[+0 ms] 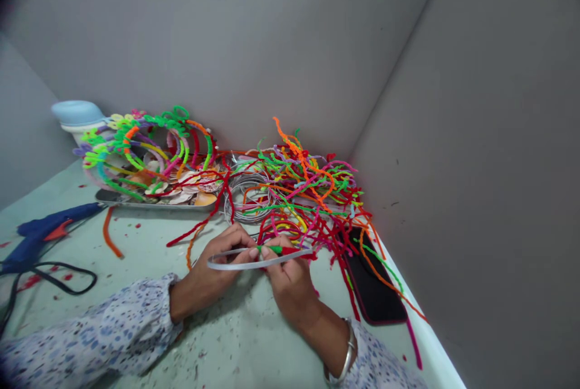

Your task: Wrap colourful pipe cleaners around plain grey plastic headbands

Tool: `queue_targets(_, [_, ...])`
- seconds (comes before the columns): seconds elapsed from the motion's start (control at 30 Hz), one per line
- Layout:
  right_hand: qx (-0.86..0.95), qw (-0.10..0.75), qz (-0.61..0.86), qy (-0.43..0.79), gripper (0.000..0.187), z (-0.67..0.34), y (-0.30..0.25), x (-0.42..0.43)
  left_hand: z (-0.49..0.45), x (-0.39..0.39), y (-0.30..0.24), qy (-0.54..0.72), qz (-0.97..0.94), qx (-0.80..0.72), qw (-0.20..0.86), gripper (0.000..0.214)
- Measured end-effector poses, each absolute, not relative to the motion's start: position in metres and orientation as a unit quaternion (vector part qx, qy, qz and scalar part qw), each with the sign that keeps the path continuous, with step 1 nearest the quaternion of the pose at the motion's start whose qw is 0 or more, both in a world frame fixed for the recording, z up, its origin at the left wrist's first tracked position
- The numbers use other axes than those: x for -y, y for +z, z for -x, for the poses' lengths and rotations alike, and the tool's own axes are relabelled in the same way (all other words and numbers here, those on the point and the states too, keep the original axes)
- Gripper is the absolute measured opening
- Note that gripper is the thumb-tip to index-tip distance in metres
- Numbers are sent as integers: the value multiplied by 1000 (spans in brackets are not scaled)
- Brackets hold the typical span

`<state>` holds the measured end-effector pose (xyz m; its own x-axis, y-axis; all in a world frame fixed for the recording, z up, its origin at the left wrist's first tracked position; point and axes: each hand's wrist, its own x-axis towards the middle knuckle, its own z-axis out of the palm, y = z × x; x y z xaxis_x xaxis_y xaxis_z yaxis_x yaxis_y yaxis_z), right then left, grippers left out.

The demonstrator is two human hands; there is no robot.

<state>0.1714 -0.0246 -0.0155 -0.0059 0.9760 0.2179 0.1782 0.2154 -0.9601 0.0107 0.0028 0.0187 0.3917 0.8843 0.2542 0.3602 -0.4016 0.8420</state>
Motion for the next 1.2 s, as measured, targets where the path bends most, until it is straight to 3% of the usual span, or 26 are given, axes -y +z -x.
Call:
queue_targets(0.47, [611,482,506,372,22,-172,-15,24,-12,-3,18,360,-730,-421,400,23])
queue_targets(0.63, [602,460,532,380,36,-173,-19,23,-13,-4,19,348,-688,-429,471,25])
queue_targets(0.9, [597,451,536,391,40,-174,-21,23,-15,-4,20,342,-693,-433,465,26])
queue_targets(1.2, [610,460,512,392,24,-174,-21,21,-14,-5,11,321,-619,-437,568,27])
